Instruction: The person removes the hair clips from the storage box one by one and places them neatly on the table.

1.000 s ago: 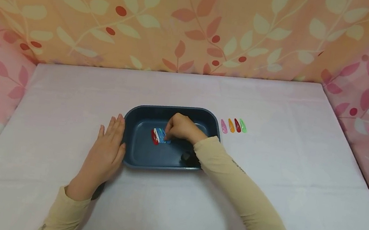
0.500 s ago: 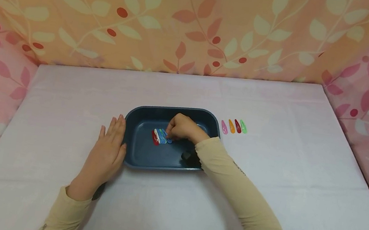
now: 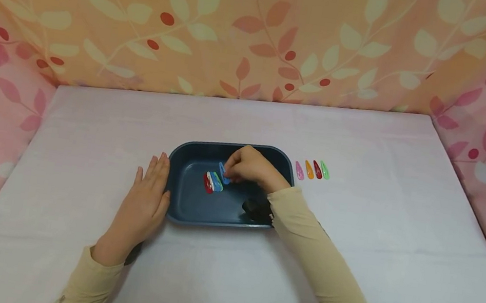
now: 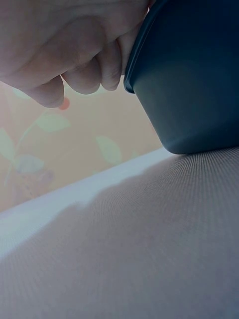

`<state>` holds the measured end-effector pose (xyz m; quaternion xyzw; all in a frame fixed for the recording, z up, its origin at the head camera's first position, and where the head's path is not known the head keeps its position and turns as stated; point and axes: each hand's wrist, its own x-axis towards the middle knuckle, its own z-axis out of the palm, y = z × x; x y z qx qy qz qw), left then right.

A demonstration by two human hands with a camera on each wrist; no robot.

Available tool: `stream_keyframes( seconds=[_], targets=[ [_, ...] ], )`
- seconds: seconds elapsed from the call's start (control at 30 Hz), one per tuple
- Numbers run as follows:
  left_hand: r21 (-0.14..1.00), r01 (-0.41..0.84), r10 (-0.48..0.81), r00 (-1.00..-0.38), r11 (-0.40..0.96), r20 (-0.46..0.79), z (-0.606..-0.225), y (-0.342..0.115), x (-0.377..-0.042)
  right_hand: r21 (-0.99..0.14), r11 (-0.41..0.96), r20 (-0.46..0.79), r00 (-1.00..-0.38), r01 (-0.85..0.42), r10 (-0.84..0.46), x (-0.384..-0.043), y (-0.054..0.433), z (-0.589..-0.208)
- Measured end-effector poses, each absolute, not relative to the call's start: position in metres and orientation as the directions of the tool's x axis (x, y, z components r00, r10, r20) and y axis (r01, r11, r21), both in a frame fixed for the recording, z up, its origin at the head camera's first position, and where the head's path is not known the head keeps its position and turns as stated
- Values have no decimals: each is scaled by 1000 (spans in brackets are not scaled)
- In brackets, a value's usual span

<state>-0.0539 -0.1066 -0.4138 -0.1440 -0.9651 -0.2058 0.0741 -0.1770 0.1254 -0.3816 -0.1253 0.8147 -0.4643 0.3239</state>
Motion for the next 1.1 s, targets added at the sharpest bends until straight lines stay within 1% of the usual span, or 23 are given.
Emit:
stream_keyframes(
  seconds=[0.17, 0.67, 1.1],
  targets=[
    [376, 311, 247, -946, 873, 210, -413, -106, -54, -857, 503, -396, -773, 117, -495, -176, 131, -377],
    [377, 310, 242, -945, 873, 219, -413, -106, -54, -894, 446, -313, -784, 52, -536, -170, 143, -371],
    [375, 303, 240, -949, 876, 207, -413, -105, -54, -920, 384, -289, -795, 77, -533, -163, 152, -368]
  ],
)
